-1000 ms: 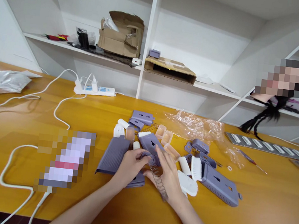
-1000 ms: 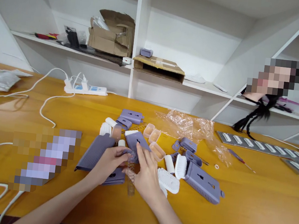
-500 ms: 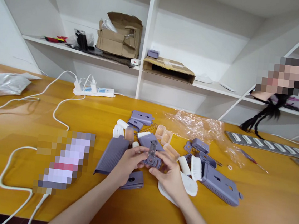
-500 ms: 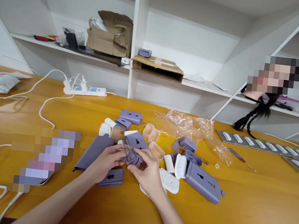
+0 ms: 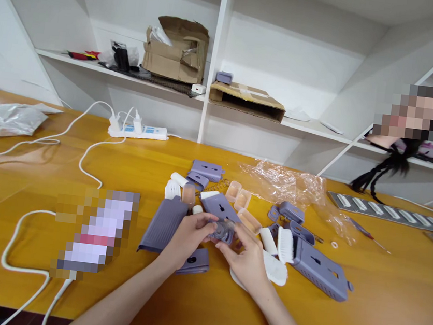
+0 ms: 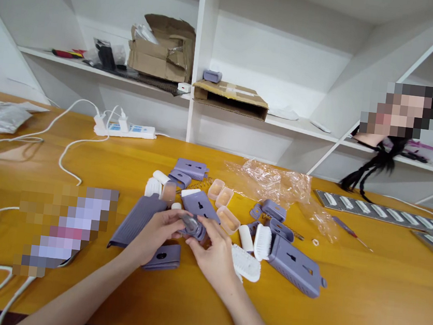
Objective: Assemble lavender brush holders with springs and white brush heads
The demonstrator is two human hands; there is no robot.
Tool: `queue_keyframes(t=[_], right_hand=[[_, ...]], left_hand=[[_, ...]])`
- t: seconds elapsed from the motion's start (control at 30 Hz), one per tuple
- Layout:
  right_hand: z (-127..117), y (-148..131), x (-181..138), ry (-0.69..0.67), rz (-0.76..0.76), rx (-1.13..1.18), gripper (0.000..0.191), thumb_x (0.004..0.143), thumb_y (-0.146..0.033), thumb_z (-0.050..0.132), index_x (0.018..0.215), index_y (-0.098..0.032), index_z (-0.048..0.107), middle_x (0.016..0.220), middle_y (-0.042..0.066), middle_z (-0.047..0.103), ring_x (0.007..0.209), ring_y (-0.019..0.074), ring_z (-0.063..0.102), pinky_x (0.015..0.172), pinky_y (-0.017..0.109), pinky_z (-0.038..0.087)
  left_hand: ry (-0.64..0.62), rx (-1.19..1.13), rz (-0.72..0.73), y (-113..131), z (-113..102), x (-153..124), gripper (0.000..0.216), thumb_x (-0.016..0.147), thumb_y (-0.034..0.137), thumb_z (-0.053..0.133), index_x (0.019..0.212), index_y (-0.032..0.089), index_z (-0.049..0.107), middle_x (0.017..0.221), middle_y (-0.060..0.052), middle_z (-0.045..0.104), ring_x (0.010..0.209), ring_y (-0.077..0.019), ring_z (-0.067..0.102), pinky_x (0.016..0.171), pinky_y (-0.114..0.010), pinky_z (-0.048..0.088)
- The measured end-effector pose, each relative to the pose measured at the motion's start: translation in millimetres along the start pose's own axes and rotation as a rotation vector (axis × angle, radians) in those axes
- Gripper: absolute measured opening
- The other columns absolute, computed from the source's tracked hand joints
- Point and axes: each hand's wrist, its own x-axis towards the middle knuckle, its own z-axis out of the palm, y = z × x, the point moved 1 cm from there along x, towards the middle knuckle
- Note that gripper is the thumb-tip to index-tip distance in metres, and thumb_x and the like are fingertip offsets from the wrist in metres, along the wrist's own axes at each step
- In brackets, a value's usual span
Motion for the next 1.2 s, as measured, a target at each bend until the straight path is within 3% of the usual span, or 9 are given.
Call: queue_keyframes(t=[0.27,0.4,0.5,0.63,0.7,0.87,1.0,1.1,1.2], right_hand=[[-9.1,8.5,6.0,0.025,0.083,0.119,0.021,0.071,-0.025,0.063,0.09,-0.018,0.067,0.082,0.005,0.067,0.068,0.0169,0.06,0.054,0.026,0.048],[-14.8,19.6,6.6,0.141,0.12,0.177,0.024,0.069,-0.03,0.064,0.09,-0.018,0.067,0.092,0.008,0.067,0.077,0.0208,0.063,0.06,0.03,0.052],[-15.4,22.8,6.5,0.154,0.094,0.148,0.021,0.069,-0.029,0.064,0.088,-0.019,0.067,0.091,0.008,0.068,0.084,0.0228,0.064,0.069,0.033,0.052],[-14.5,22.7,6.0,0.154,0.068,0.082,0.021,0.07,-0.029,0.063,0.089,-0.019,0.066,0.094,0.009,0.068,0.087,0.0234,0.064,0.075,0.036,0.052],[-15.2,23.1,6.0,0.173,0.076,0.058,0.022,0.07,-0.03,0.062,0.089,-0.018,0.066,0.097,0.01,0.068,0.09,0.0244,0.064,0.077,0.037,0.051],[-17.9,25.7,6.2,0.21,0.081,-0.039,0.024,0.069,-0.031,0.061,0.087,-0.016,0.067,0.096,0.012,0.069,0.087,0.0255,0.064,0.074,0.038,0.052],[-18.9,28.2,5.5,0.197,0.054,-0.101,0.026,0.071,-0.031,0.06,0.091,-0.017,0.067,0.099,0.012,0.068,0.088,0.0247,0.064,0.071,0.036,0.052],[-22.6,28.9,5.9,0.217,0.05,-0.134,0.025,0.073,-0.03,0.059,0.092,-0.017,0.067,0.092,0.009,0.068,0.08,0.0216,0.063,0.069,0.033,0.051],[-29.7,28.6,7.5,0.252,0.074,-0.152,0.023,0.074,-0.029,0.057,0.09,-0.015,0.066,0.083,0.007,0.065,0.069,0.0182,0.06,0.063,0.03,0.049]], left_hand=[[-0.073,0.14,0.003,6.4,0.2,-4.3,0.042,0.079,0.034,0.051,0.116,0.015,0.053,0.085,-0.005,0.068,0.073,-0.0138,0.065,0.07,-0.025,0.045],[0.17,0.472,0.319,21.6,-19.0,-7.9,0.037,0.078,0.036,0.051,0.111,0.02,0.057,0.104,-0.007,0.066,0.08,-0.0172,0.064,0.074,-0.03,0.047],[0.418,0.787,0.482,25.6,-34.2,-8.4,0.033,0.078,0.035,0.053,0.107,0.022,0.059,0.096,-0.006,0.067,0.09,-0.0216,0.061,0.078,-0.035,0.046],[0.267,1.048,0.578,23.1,-36.6,-6.5,0.027,0.078,0.027,0.052,0.103,0.021,0.061,0.098,-0.005,0.067,0.095,-0.022,0.057,0.084,-0.036,0.044],[0.201,1.17,0.58,22.5,-35.7,-5.3,0.027,0.077,0.027,0.053,0.102,0.022,0.062,0.106,-0.005,0.065,0.102,-0.0236,0.053,0.09,-0.038,0.041],[0.457,1.399,0.287,15.3,-44.8,1.1,0.053,0.077,0.044,0.051,0.126,0.023,0.047,0.14,-0.011,0.038,0.119,-0.038,0.037,0.088,-0.055,0.037],[0.426,1.442,0.198,1.6,-46.6,4.8,0.07,0.077,0.048,0.049,0.138,0.024,0.027,0.147,-0.013,0.023,0.125,-0.044,0.027,0.085,-0.061,0.037],[0.459,1.442,0.217,-0.2,-41.9,2.6,0.07,0.078,0.047,0.049,0.139,0.024,0.025,0.148,-0.013,0.018,0.128,-0.0475,0.019,0.086,-0.065,0.033],[0.412,1.447,0.393,3.7,-29.3,0.3,0.066,0.078,0.043,0.05,0.137,0.023,0.029,0.149,-0.012,0.015,0.133,-0.0432,0.008,0.096,-0.065,0.023]])
